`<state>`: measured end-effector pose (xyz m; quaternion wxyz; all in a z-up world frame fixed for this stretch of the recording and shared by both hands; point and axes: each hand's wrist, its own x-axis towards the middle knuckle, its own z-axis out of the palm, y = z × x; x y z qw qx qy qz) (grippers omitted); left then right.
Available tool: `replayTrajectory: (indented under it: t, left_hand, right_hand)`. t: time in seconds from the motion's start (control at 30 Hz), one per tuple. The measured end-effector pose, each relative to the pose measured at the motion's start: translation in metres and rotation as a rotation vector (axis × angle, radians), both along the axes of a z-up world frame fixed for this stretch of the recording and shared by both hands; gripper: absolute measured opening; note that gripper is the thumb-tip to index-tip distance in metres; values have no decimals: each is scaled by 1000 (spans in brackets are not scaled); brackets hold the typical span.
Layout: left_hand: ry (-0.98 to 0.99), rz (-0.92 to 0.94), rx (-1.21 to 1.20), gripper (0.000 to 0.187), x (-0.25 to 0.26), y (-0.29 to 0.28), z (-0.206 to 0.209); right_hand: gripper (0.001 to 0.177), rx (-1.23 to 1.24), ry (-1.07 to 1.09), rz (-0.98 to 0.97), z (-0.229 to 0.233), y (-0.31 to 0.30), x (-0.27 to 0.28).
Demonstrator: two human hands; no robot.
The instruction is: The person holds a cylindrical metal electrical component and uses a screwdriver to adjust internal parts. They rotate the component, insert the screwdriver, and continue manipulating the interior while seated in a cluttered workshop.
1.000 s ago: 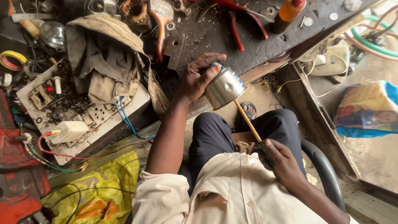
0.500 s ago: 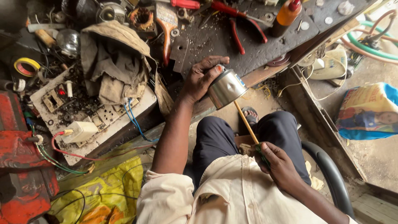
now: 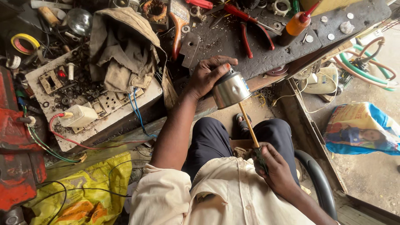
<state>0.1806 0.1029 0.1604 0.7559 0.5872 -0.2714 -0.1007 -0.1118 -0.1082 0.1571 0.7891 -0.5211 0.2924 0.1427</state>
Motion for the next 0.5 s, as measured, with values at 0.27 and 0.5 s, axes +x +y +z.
replayTrajectory:
  t: [0.27, 0.5]
  left_hand:
    - [130, -28, -73, 31, -2, 5, 2]
    - [123, -33, -17, 33, 2, 3, 1]
  right_hand:
    - [38, -49, 73, 89, -6, 1, 3]
    - [16, -32, -73, 70, -13, 3, 5]
